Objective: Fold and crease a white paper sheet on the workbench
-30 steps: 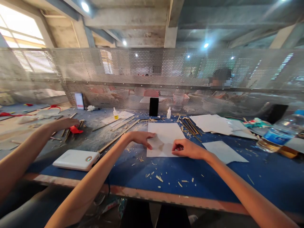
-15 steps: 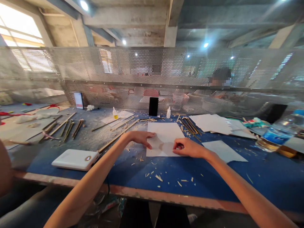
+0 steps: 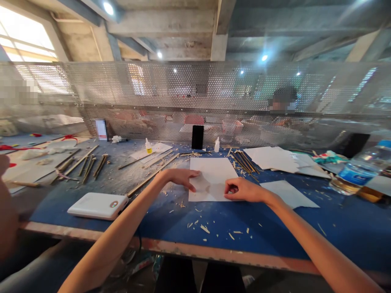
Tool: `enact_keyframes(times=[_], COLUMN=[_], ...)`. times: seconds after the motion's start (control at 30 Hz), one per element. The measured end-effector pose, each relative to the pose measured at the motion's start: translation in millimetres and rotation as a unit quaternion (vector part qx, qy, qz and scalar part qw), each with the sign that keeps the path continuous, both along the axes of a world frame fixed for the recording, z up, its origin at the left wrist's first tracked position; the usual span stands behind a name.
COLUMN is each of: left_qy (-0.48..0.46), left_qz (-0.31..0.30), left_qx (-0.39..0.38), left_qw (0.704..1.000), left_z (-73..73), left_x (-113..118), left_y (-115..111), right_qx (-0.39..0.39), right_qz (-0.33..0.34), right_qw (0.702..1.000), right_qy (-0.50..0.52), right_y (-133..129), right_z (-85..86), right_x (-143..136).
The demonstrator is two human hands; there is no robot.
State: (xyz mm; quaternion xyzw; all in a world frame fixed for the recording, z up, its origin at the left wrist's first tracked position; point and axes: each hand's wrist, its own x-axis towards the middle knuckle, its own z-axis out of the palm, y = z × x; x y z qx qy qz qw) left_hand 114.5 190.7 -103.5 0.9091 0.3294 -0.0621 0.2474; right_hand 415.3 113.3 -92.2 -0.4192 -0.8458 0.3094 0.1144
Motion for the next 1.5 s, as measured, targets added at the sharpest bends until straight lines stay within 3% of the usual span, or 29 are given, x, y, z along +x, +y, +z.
enact_keyframes(times=[0.27, 0.47, 0.67, 0.87, 1.5], left_qy=[-0.001, 0.004, -0.003, -0.003, -0.016], left_qz=[-0.009, -0.001, -0.009, -0.003, -0.007], left_qx=[0.005, 0.006, 0.002, -0.002, -0.009], left_qw=[1.000, 1.000, 1.000, 1.000, 1.000], left_z=[-0.4, 1.6, 2.8, 0.8, 1.7], left_x=[0.2, 0.7, 0.8, 0.1, -0.1], left_y=[1.2, -0.5, -1.1, 0.2, -0.5], right_qx=[0.025, -0.010, 0.017, -0.017, -0.009], right_qz=[-0.011, 0.012, -0.018, 0.016, 0.016], right_qw=[1.000, 1.000, 1.000, 1.000, 1.000], right_qy=[0.004, 0.005, 0.001, 0.010, 0.003], right_y=[1.5, -0.2, -1.8, -3.7, -5.6], right_z=[-4.8, -2.1, 0.7, -0.2, 1.8], right_x=[-0.9, -2.1, -3.2, -5.9, -8.4])
